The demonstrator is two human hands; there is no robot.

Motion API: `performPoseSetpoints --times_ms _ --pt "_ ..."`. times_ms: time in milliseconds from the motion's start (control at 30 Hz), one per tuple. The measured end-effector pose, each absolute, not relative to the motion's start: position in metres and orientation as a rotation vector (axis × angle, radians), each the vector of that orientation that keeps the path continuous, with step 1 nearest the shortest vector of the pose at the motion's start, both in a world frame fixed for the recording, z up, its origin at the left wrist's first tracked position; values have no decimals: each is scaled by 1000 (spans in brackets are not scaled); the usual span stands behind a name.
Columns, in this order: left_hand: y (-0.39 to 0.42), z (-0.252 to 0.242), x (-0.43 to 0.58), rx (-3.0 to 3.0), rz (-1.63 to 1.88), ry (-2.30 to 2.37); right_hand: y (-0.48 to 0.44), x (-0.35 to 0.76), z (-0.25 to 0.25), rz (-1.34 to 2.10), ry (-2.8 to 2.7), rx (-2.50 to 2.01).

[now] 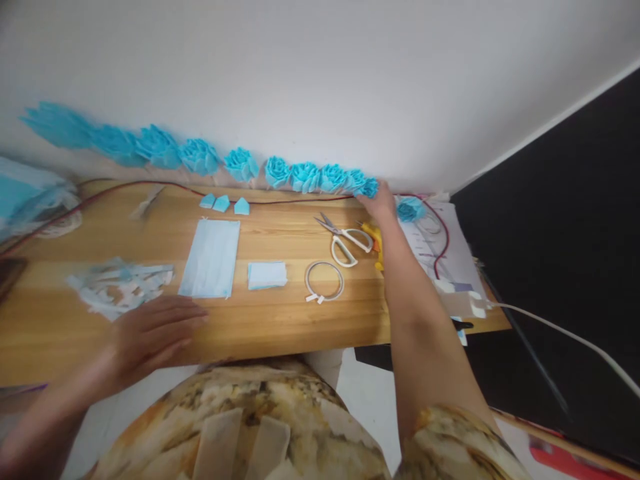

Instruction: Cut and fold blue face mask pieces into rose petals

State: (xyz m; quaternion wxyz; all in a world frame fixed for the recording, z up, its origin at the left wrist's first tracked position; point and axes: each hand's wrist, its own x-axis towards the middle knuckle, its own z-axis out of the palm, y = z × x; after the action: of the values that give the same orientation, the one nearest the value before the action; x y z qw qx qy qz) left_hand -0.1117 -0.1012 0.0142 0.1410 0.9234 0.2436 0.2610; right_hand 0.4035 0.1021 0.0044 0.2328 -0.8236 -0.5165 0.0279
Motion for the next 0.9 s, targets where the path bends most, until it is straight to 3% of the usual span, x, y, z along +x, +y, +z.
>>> performPoseSetpoints --times_ms 267,433,567,900 --pt "-116 16 -110 2461 825 733 51 376 24 -122 -1544 -1951" --pt "-124 13 -96 2451 846 678 2 317 40 3 -1823 -1608" --pt "-122 12 -89 2514 889 674 -19 265 43 307 -2044 -1361" --pt "-94 -3 -75 2691 936 1232 -14 174 16 574 -2576 -1014"
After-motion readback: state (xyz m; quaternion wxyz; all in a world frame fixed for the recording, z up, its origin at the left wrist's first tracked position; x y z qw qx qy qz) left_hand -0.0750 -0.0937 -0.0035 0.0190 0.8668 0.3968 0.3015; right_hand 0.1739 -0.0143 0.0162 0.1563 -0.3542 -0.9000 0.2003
